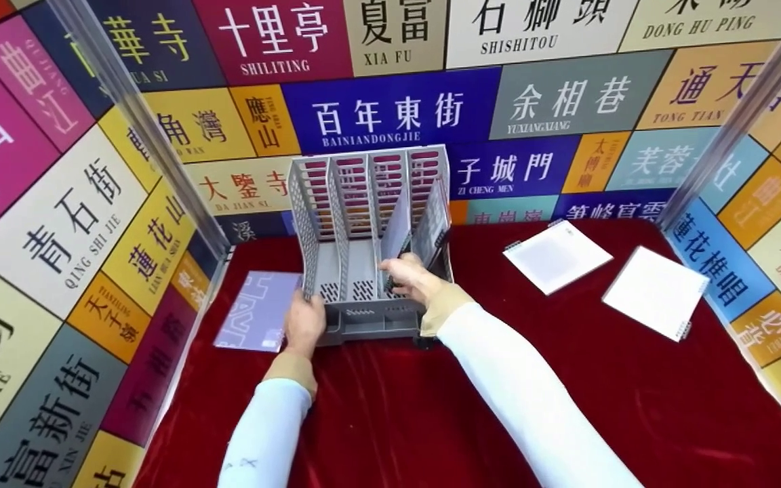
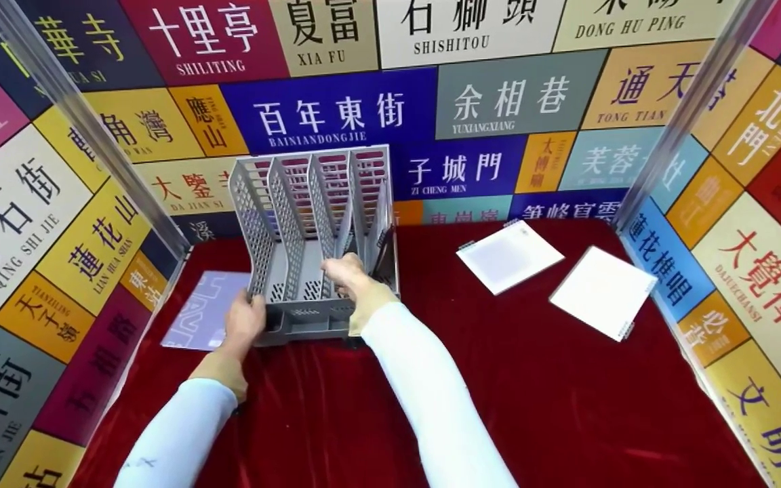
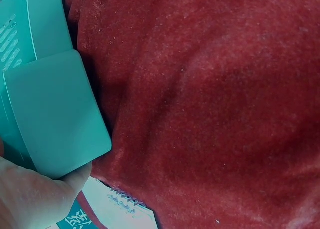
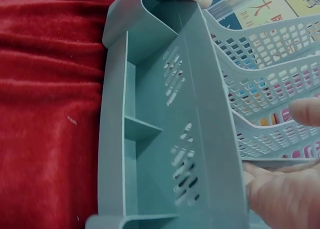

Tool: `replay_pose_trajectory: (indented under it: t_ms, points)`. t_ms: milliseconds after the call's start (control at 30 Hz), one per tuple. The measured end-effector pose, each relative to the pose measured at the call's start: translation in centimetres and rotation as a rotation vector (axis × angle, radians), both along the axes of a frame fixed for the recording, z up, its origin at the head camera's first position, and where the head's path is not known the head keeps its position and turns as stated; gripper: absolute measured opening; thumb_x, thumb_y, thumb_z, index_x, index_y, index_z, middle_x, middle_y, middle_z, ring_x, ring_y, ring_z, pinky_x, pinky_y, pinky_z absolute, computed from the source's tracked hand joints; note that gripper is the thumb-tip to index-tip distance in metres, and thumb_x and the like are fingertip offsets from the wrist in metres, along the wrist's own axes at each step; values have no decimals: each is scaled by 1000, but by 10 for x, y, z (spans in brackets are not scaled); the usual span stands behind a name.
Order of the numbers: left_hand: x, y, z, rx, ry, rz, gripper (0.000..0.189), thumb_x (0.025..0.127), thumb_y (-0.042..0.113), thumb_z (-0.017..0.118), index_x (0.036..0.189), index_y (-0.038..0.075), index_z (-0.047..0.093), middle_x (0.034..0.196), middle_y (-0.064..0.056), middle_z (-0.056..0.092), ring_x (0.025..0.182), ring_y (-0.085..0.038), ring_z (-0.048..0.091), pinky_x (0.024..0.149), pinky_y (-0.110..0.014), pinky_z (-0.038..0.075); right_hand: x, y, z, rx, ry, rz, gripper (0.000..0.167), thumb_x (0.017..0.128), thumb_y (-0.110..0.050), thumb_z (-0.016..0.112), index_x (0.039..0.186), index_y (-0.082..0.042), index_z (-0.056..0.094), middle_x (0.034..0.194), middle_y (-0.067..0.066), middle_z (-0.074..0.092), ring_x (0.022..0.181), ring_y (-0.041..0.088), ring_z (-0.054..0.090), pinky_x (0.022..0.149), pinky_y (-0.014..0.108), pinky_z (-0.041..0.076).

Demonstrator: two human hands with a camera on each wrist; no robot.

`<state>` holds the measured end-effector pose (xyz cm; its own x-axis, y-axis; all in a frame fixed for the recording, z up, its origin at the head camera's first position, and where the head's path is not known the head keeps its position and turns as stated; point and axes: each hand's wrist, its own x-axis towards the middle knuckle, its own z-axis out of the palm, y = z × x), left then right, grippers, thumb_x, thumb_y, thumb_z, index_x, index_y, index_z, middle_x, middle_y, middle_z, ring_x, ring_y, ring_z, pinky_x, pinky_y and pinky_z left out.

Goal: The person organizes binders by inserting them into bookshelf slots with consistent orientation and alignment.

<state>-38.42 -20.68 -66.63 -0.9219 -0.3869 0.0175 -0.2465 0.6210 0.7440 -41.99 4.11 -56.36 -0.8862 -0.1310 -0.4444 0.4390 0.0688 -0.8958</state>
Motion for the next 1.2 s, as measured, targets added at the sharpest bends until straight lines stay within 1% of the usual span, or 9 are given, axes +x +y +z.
replay_pose_trajectory:
  t_ms: [100,200,333,500,733,933,1033,1133,1200]
  points:
    - [-3,0,-4,-27,28,6,52,100,31,49,139,-1,62,136,-32,74,126,-60,68,103,-64,56,5,7,8,16,1,39,75,103,-17,70,166,7,37,172,30,45,163,49,46,132,60,46]
    - [10,7,19,15,-3,-5,52,103,28,48,143,-3,60,141,-34,72,130,-60,66,111,-66,54,9,15,14,82,19,56,58,102,-18,71,152,6,54,167,33,54,156,51,55,126,58,52]
    - [17,10,26,43,-26,-18,53,105,27,47,145,-5,57,144,-36,69,130,-60,67,114,-66,52,12,26,19,192,65,49,35,100,-20,73,129,-1,69,131,24,78,119,34,80,113,52,63]
    - [-2,1,-6,-43,46,-7,46,97,31,49,124,-3,63,127,-36,74,117,-63,69,99,-68,55,16,45,25,275,105,52,22,100,-20,75,117,-7,72,90,3,78,79,14,76,96,44,69]
    - [0,-2,2,22,6,-21,50,100,28,47,133,-6,60,133,-38,72,121,-64,67,105,-69,54,20,79,31,312,98,82,13,99,-19,78,107,-10,74,102,15,86,76,15,77,81,34,68]
    - [-14,-11,-27,-57,57,-30,55,97,34,47,134,-3,62,131,-35,74,119,-63,67,98,-67,56,22,112,35,345,85,99,18,101,-19,78,114,-7,76,100,11,85,78,14,79,93,41,70]
    - [-4,-5,-11,-34,45,-41,54,98,32,47,135,-5,61,133,-38,72,120,-64,67,101,-67,55,24,131,37,389,79,108,29,102,-26,79,123,-6,74,113,16,86,88,19,80,98,46,69]
    - [14,6,22,22,-7,-53,52,103,28,46,139,-7,59,141,-40,68,128,-64,65,112,-68,51,25,151,36,440,73,94,42,103,-35,79,131,-5,71,124,20,83,91,21,79,93,44,69]
    - [21,9,31,18,-14,-52,51,104,28,44,139,-7,58,142,-40,67,130,-64,64,114,-68,50,25,164,33,469,66,72,51,103,-40,79,137,-4,69,126,20,81,93,21,77,90,42,69]
